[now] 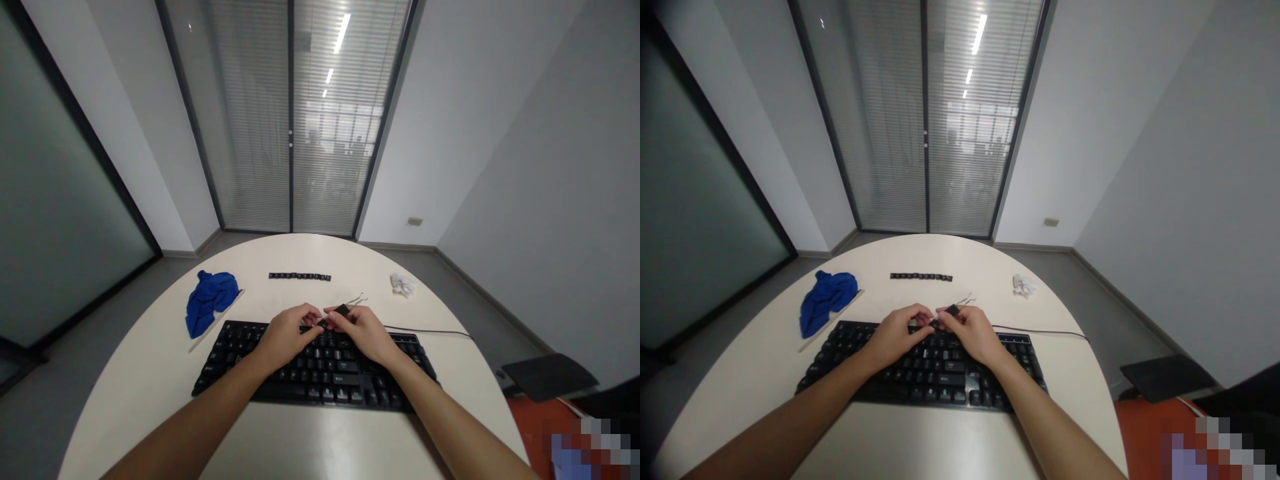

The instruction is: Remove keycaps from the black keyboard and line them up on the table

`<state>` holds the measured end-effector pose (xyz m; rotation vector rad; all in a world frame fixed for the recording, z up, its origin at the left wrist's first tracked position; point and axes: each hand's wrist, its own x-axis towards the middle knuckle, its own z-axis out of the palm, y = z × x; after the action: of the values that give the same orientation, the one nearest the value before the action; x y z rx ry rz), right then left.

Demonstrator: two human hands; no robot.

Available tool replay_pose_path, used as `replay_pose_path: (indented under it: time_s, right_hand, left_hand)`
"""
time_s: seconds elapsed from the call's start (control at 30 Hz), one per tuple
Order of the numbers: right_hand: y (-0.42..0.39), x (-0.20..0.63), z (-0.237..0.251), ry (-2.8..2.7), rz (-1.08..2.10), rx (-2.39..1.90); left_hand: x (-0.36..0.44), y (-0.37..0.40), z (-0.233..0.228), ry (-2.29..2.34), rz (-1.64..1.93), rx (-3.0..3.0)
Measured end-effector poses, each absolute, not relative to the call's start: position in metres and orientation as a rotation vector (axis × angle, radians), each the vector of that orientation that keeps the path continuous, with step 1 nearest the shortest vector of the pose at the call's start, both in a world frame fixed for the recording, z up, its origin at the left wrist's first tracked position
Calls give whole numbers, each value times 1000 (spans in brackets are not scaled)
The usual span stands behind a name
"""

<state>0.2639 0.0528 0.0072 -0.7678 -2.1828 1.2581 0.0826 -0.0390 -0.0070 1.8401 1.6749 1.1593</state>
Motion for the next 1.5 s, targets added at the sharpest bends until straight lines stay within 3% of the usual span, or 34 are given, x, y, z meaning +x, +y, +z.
replay_pose_path:
  time_s: [0.37, 1.0, 1.3, 1.5]
  right_hand:
    - [54, 263, 2, -2043, 1446, -765]
    - [54, 263, 2, -2001, 1525, -717]
    - [48, 265, 8, -2139, 971, -656]
    - [42, 265, 14, -2361, 888, -620]
  left_hand:
    - [83, -45, -1, 1674, 997, 2211]
    - [85, -47, 6, 1498, 1044, 2128]
    - [78, -35, -5, 1602, 1325, 1674]
    - [79, -35, -2, 1582, 1334, 1560]
